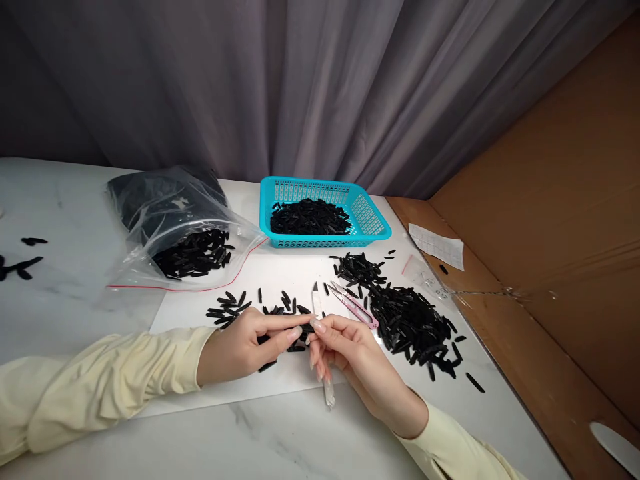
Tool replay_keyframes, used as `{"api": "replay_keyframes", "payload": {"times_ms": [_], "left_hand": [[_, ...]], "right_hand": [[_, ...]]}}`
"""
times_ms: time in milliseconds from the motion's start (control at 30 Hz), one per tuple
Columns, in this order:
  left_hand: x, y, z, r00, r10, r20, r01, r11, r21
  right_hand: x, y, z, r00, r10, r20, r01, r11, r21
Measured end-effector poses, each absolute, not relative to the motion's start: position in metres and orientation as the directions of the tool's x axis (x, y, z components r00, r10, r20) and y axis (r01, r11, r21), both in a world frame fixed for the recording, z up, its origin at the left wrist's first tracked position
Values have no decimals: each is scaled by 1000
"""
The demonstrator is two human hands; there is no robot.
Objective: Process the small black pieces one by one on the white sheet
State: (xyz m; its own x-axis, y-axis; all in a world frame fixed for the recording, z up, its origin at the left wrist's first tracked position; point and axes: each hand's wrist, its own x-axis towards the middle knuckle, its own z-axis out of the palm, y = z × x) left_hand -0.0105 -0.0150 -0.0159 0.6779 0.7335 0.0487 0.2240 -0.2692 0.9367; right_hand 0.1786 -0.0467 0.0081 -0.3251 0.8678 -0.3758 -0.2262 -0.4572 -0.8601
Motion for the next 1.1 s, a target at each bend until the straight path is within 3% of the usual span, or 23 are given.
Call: {"api": "replay_keyframes", "payload": {"times_ms": [1100], "left_hand": [[-10, -14, -14, 718, 692, 75, 159, -267, 950]], "right_hand": [[175, -52, 9, -298, 898, -325, -230, -398, -888]]}}
